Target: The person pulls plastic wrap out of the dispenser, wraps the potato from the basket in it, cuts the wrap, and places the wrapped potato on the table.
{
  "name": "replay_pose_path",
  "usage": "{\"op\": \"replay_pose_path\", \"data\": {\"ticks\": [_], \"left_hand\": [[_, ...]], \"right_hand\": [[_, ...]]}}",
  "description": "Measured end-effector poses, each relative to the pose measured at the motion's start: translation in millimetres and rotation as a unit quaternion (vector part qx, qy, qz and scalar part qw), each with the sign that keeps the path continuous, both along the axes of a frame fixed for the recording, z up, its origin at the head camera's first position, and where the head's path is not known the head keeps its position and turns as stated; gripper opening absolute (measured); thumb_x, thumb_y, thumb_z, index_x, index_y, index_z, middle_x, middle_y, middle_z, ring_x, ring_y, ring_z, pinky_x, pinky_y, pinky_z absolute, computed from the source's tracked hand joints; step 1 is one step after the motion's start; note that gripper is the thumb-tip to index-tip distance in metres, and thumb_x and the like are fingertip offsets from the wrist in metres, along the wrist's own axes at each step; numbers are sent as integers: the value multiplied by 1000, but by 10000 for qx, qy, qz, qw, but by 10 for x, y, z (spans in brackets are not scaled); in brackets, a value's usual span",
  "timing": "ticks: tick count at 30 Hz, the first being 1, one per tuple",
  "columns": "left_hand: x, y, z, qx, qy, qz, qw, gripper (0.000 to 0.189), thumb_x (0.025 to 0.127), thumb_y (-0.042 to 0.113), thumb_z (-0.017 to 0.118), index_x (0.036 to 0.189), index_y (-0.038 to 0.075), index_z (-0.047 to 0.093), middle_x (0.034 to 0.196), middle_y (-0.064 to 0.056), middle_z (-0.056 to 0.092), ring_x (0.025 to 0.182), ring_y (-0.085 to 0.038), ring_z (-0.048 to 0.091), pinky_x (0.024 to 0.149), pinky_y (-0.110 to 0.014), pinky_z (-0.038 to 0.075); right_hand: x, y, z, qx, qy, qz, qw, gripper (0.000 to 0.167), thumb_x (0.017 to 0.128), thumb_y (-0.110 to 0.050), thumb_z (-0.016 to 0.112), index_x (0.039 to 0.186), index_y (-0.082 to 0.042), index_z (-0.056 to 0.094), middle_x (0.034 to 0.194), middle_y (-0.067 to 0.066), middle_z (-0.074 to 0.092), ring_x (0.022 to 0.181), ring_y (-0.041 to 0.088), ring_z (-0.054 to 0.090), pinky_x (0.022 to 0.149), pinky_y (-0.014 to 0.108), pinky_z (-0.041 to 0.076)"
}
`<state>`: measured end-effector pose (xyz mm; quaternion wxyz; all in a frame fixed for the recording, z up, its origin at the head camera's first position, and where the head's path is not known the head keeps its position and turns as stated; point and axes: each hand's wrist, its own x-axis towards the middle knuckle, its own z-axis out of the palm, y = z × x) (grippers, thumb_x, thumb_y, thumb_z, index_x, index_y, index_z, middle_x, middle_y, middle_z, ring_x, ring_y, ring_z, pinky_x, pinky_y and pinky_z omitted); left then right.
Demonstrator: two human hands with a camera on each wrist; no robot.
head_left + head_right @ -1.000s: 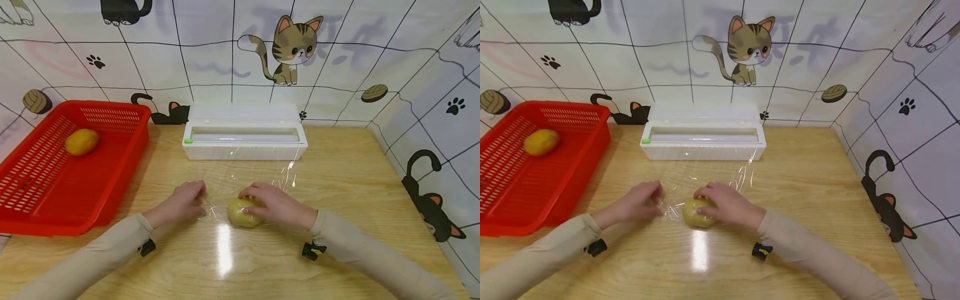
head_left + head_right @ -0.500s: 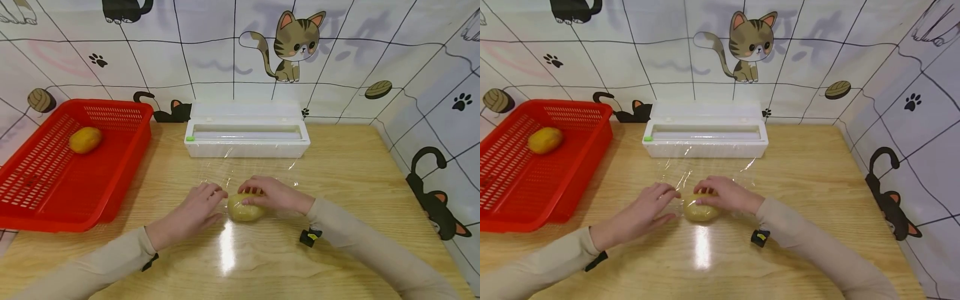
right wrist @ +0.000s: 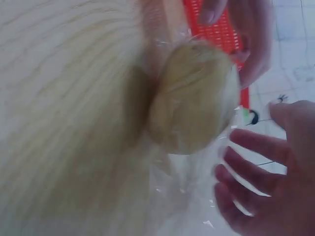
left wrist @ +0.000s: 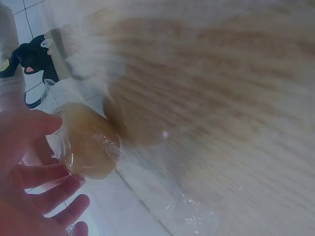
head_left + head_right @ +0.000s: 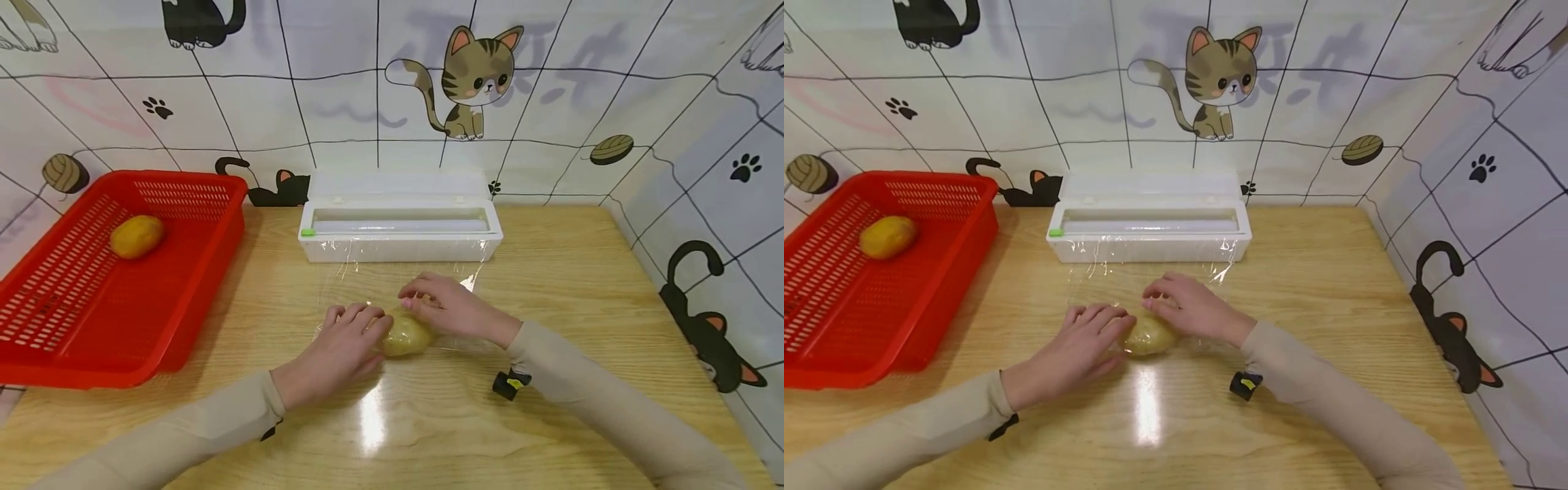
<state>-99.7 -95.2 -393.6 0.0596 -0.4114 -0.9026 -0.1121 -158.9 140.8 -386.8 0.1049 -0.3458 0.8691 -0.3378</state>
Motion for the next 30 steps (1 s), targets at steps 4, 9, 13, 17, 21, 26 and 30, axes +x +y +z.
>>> {"op": "replay_pose_path", "data": {"ticks": [4, 9, 13, 17, 21, 26, 30], "left_hand": [[-25, 17, 1, -13, -83, 126, 9999, 44, 86, 28, 73, 122, 9, 56, 121, -8, 55, 114, -30, 47, 84, -47, 35], [-58, 35, -1, -45, -128, 291, 9995, 45, 84, 31, 75, 118, 11, 55, 119, -8, 56, 110, -29, 48, 84, -47, 34], [-96, 73, 5, -206, -112, 319, 9992, 55, 81, 36, 78, 121, 7, 53, 119, -11, 56, 109, -29, 51, 89, -47, 35], [-133, 125, -8, -386, -144, 331, 9986, 62, 79, 34, 80, 124, 3, 50, 117, -13, 56, 107, -29, 55, 93, -46, 37], [-164, 154, -30, -413, -57, 336, 9986, 61, 78, 31, 81, 122, 3, 49, 112, -13, 57, 99, -27, 58, 88, -44, 41], [-213, 162, -19, -481, 223, 380, 9979, 51, 79, 24, 81, 115, 3, 52, 103, -10, 59, 85, -26, 61, 77, -40, 46], [-264, 166, 4, -563, 170, 438, 9973, 44, 81, 21, 78, 112, 4, 54, 99, -7, 59, 82, -24, 61, 75, -40, 46]], "right_hand": [[170, 2, 93, 616, 1060, -27, 9924, 37, 92, -34, 65, 116, -6, 64, 114, 6, 62, 107, 24, 57, 91, 42, 46], [370, -23, 12, 1579, 2012, -40, 9667, 60, 84, -46, 70, 124, -2, 60, 119, 11, 62, 109, 27, 58, 92, 48, 45], [409, -31, -24, 1951, 2461, -181, 9492, 69, 81, -50, 73, 127, -1, 58, 121, 11, 62, 110, 28, 57, 93, 47, 42], [405, -50, -55, 2360, 2610, -304, 9356, 74, 79, -53, 73, 128, -1, 57, 121, 10, 63, 110, 28, 57, 92, 45, 40], [399, -64, -81, 2543, 2581, -342, 9314, 76, 77, -52, 75, 129, 0, 56, 119, 11, 63, 107, 28, 58, 91, 45, 41], [369, -83, -106, 2419, 2674, -418, 9318, 74, 73, -45, 81, 126, 0, 57, 114, 11, 65, 101, 28, 60, 88, 44, 41], [331, -104, -101, 2399, 2701, -495, 9312, 69, 72, -42, 83, 121, 0, 58, 108, 10, 67, 95, 28, 62, 85, 44, 42]]}}
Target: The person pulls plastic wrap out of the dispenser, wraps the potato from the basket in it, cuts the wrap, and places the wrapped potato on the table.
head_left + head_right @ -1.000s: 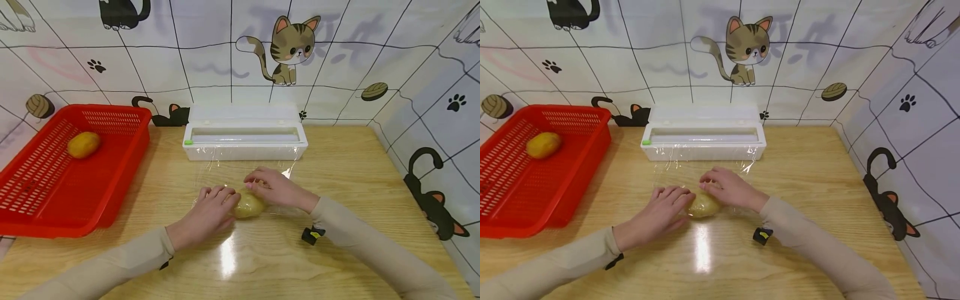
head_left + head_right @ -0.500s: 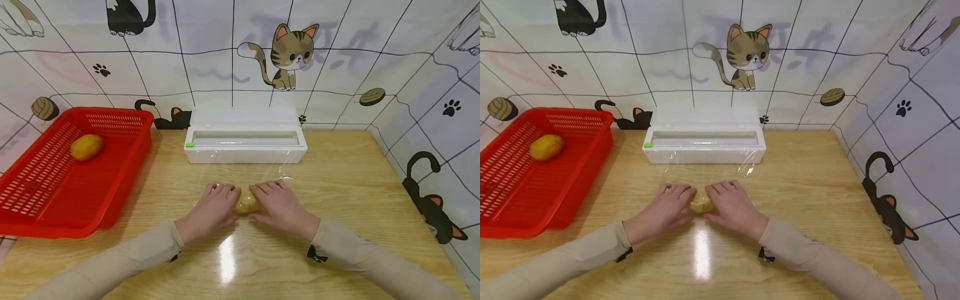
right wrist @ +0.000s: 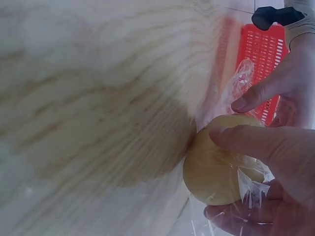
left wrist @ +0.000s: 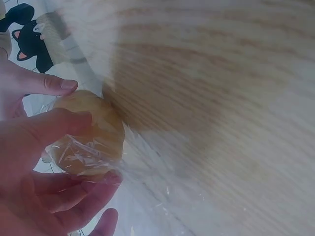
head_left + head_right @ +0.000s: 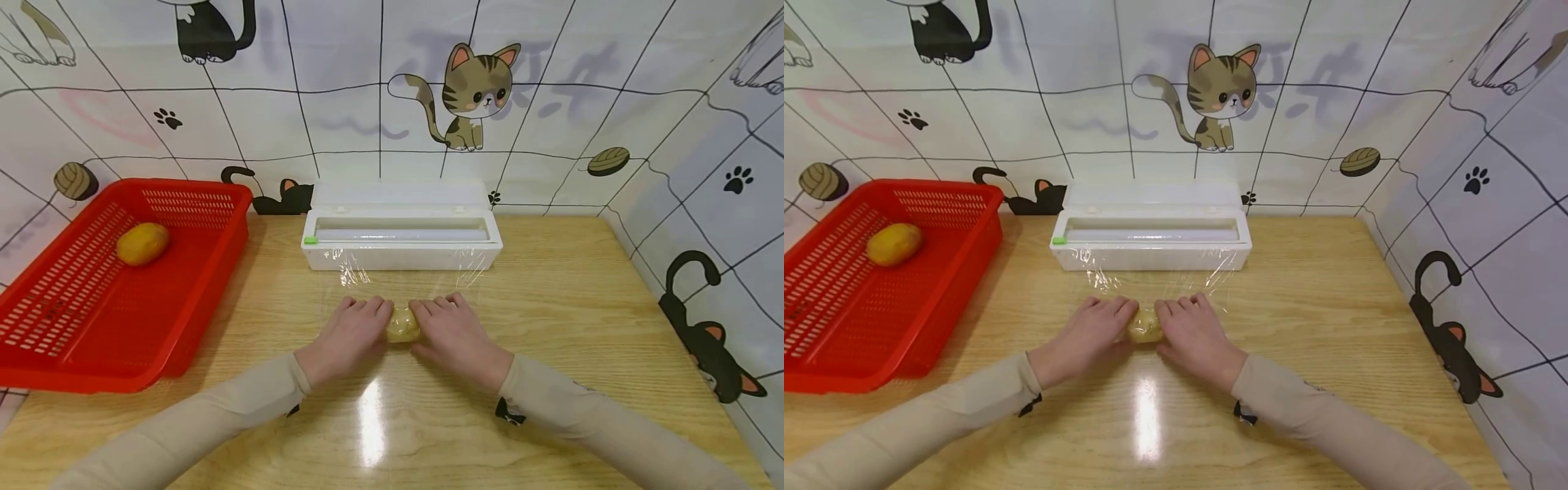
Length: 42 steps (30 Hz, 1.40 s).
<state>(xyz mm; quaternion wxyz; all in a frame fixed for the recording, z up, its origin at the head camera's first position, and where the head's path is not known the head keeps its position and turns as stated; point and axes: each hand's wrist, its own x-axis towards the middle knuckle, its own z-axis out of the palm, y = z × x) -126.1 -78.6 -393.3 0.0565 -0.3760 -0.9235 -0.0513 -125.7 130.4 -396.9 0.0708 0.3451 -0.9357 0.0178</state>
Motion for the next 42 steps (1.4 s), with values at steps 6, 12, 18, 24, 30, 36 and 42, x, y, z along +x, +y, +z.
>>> {"op": "replay_pose_path", "data": {"ticks": [6, 12, 18, 24, 30, 36, 42], "left_hand": [[-97, 4, 47, -79, -538, 34, 9985, 49, 79, 28, 80, 114, 4, 55, 103, -8, 60, 86, -25, 62, 77, -42, 46], [-258, -4, 97, -39, -1297, 18, 9915, 54, 76, 27, 82, 117, 3, 57, 104, -6, 61, 85, -19, 61, 70, -41, 47], [-371, -22, 111, 193, -2019, -123, 9791, 57, 78, 27, 81, 121, 1, 55, 108, -8, 61, 87, -19, 61, 76, -36, 52], [-444, -19, 109, 372, -2287, -276, 9724, 53, 84, 31, 76, 121, 2, 53, 100, -5, 61, 82, -16, 58, 70, -31, 50], [-513, -8, 124, 395, -2659, -194, 9630, 45, 88, 29, 72, 119, 2, 54, 94, -2, 60, 76, -13, 54, 66, -28, 46], [-581, -34, 115, 696, -2945, -211, 9529, 52, 89, 26, 71, 126, -3, 50, 99, -6, 62, 81, -14, 57, 71, -29, 48], [-658, -68, 117, 665, -2986, 168, 9519, 60, 87, 35, 72, 130, 1, 48, 108, -10, 66, 99, -23, 61, 89, -46, 35]], "right_hand": [[-53, -21, 32, 174, -115, -56, 9998, 67, 71, -44, 83, 116, -1, 58, 102, 9, 67, 91, 28, 63, 84, 45, 44], [-143, -35, 79, 124, -700, -77, 9974, 72, 70, -47, 83, 119, 1, 58, 106, 12, 66, 97, 29, 62, 87, 45, 45], [-249, -25, 93, 23, -1216, 29, 9926, 76, 71, -51, 81, 121, 2, 57, 109, 12, 65, 100, 27, 62, 90, 47, 45], [-344, -14, 82, -261, -1779, -13, 9837, 66, 74, -43, 82, 118, 0, 58, 104, 9, 66, 92, 24, 63, 84, 43, 47], [-411, 12, 66, -637, -2325, -181, 9703, 63, 74, -36, 83, 121, -3, 56, 98, 4, 65, 82, 17, 59, 70, 34, 49], [-450, 31, 89, -924, -2459, -263, 9645, 72, 73, -36, 84, 128, -6, 49, 110, 7, 61, 90, 19, 59, 73, 37, 50], [-529, 28, 97, -1030, -2680, -311, 9574, 61, 72, -36, 84, 116, -8, 52, 100, 0, 60, 82, 15, 56, 69, 32, 48]]}}
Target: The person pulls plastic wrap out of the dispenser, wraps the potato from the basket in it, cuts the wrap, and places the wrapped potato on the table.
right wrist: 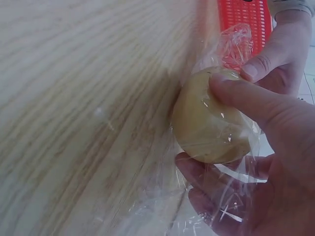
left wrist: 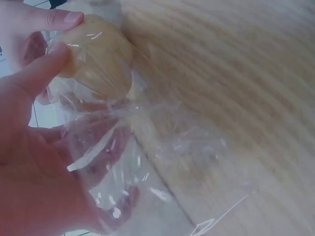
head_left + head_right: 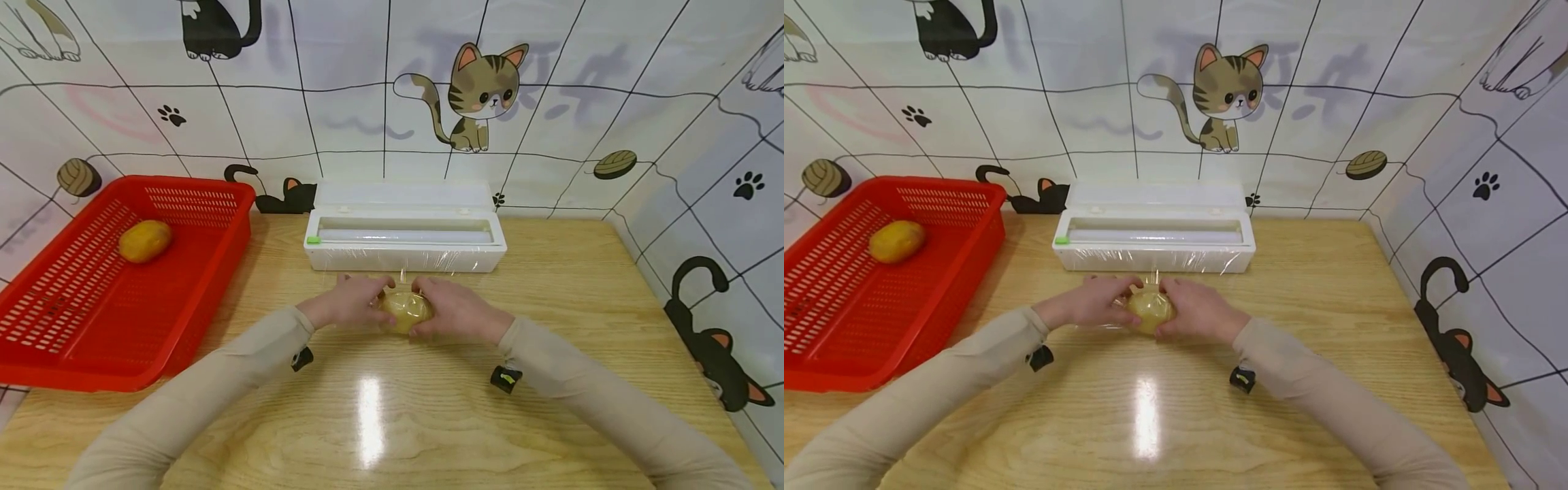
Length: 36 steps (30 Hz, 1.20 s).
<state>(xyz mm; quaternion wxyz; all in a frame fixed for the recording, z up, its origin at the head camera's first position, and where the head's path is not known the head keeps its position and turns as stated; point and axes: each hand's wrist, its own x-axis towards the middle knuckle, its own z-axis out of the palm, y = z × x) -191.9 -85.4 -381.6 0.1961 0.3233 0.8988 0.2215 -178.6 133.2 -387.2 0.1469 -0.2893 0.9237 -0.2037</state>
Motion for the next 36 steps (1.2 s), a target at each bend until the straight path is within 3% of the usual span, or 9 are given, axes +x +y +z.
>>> {"op": "replay_pose_path", "data": {"ticks": [3, 8, 12, 17, 22, 26, 29, 33, 36], "left_hand": [[-34, 1, 2, -44, -182, 261, 9995, 63, 86, 38, 73, 131, 3, 46, 111, -10, 67, 103, -24, 61, 87, -50, 28], [-85, -12, 6, 626, -279, 365, 9970, 59, 84, 24, 77, 126, -4, 45, 105, -16, 63, 94, -26, 62, 85, -40, 44], [-113, -20, 13, 893, -83, 156, 9958, 55, 83, 18, 77, 122, -7, 47, 104, -18, 58, 90, -28, 61, 77, -34, 50], [-127, -19, 26, 713, 313, -241, 9967, 51, 87, 18, 73, 127, 0, 47, 101, -15, 60, 88, -26, 59, 76, -35, 49], [-100, 7, 58, 412, 700, -310, 9962, 47, 90, 19, 68, 131, 6, 48, 103, -15, 58, 89, -26, 56, 77, -39, 48], [-96, 44, 67, 78, 942, -355, 9949, 43, 92, 22, 66, 130, 11, 52, 105, -14, 60, 92, -27, 57, 80, -41, 49], [-128, 72, 70, -76, 1018, -474, 9936, 42, 93, 23, 65, 131, 10, 54, 111, -15, 62, 100, -29, 59, 86, -42, 48], [-195, 92, 87, -215, 973, -610, 9932, 43, 94, 21, 64, 133, 7, 54, 121, -13, 62, 109, -29, 58, 94, -41, 45], [-239, 84, 96, -336, 851, -676, 9935, 46, 95, 22, 63, 137, 8, 51, 126, -11, 60, 113, -29, 57, 97, -40, 43]], "right_hand": [[-52, 0, -4, -86, -220, -21, 9997, 60, 73, -35, 84, 115, -7, 54, 97, -1, 60, 81, 14, 55, 68, 31, 47], [-141, 13, -3, -323, -552, -2, 9980, 56, 74, -32, 83, 116, -6, 56, 98, 1, 63, 84, 15, 58, 72, 31, 49], [-180, 25, 17, -450, -781, 16, 9959, 57, 76, -32, 82, 118, -4, 56, 99, 4, 64, 86, 16, 60, 75, 32, 50], [-203, 29, 46, -344, -919, -67, 9951, 57, 78, -38, 80, 119, -6, 56, 95, 0, 62, 82, 15, 58, 71, 32, 49], [-225, 30, 87, -101, -899, -67, 9959, 55, 80, -42, 77, 118, -7, 58, 92, -1, 61, 81, 15, 58, 68, 31, 49], [-216, 26, 117, 129, -540, -59, 9984, 61, 81, -41, 77, 122, -3, 55, 98, 5, 62, 87, 20, 59, 73, 35, 50], [-178, 11, 133, 615, 219, -35, 9979, 69, 80, -46, 76, 127, -1, 52, 111, 12, 62, 100, 27, 59, 83, 42, 49], [-115, -37, 143, 1192, 1258, 118, 9848, 76, 79, -55, 73, 129, -3, 53, 123, 14, 58, 116, 33, 51, 95, 50, 41], [-78, -88, 126, 1333, 1516, 190, 9792, 77, 77, -57, 73, 130, -5, 54, 122, 12, 58, 117, 32, 49, 95, 51, 39]]}}
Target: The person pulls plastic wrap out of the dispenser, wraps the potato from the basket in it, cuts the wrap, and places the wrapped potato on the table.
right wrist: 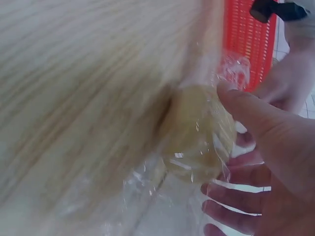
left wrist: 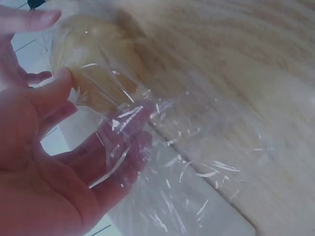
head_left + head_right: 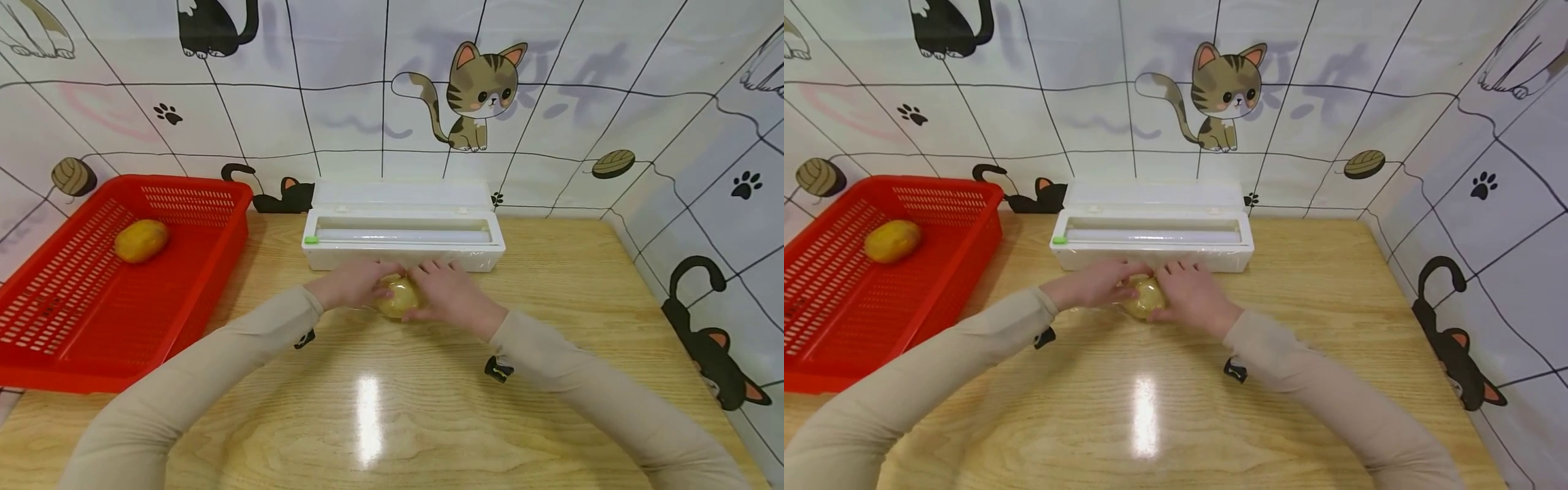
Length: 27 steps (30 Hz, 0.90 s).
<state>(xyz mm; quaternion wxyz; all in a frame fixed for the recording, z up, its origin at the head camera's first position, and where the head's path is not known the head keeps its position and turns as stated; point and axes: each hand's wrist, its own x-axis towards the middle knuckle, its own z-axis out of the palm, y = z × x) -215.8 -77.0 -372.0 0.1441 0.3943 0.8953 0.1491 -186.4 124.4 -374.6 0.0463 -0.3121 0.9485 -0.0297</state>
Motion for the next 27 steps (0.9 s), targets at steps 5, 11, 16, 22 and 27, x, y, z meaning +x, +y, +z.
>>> {"op": "replay_pose_path", "data": {"ticks": [5, 11, 16, 22, 27], "left_hand": [[-38, -22, 15, -86, -51, -113, 9999, 46, 97, 22, 60, 139, 8, 49, 129, -12, 59, 114, -29, 57, 99, -41, 42], [20, -4, 70, -297, 535, 107, 9981, 40, 98, 27, 59, 131, 4, 54, 116, -15, 61, 97, -27, 61, 85, -39, 49], [124, 74, 119, -579, 1138, 211, 9916, 38, 96, 27, 62, 127, 6, 56, 107, -11, 58, 91, -26, 59, 79, -39, 50], [160, 109, 44, -935, 1194, 320, 9879, 43, 95, 27, 62, 133, 12, 51, 114, -7, 57, 111, -26, 55, 92, -48, 45], [143, 107, 26, -841, 1190, 347, 9887, 42, 94, 24, 64, 132, 11, 53, 111, -6, 57, 109, -27, 55, 91, -49, 45]], "right_hand": [[20, -59, -50, 134, 242, -15, 9996, 75, 75, -53, 77, 127, -4, 54, 118, 11, 60, 113, 31, 52, 93, 49, 38], [4, -60, -70, 79, 319, -3, 9995, 68, 76, -50, 78, 121, -5, 55, 117, 11, 60, 113, 30, 52, 93, 49, 38], [-16, -41, -72, -28, 296, -27, 9996, 70, 75, -49, 79, 124, -5, 55, 120, 11, 59, 116, 31, 51, 93, 50, 38], [-21, -28, -88, -292, 210, -73, 9993, 68, 76, -46, 79, 126, -5, 55, 121, 13, 56, 114, 31, 50, 92, 51, 39], [-28, -16, -118, -498, 299, -106, 9983, 69, 75, -44, 81, 126, -6, 56, 123, 15, 51, 113, 34, 47, 91, 51, 39]]}}
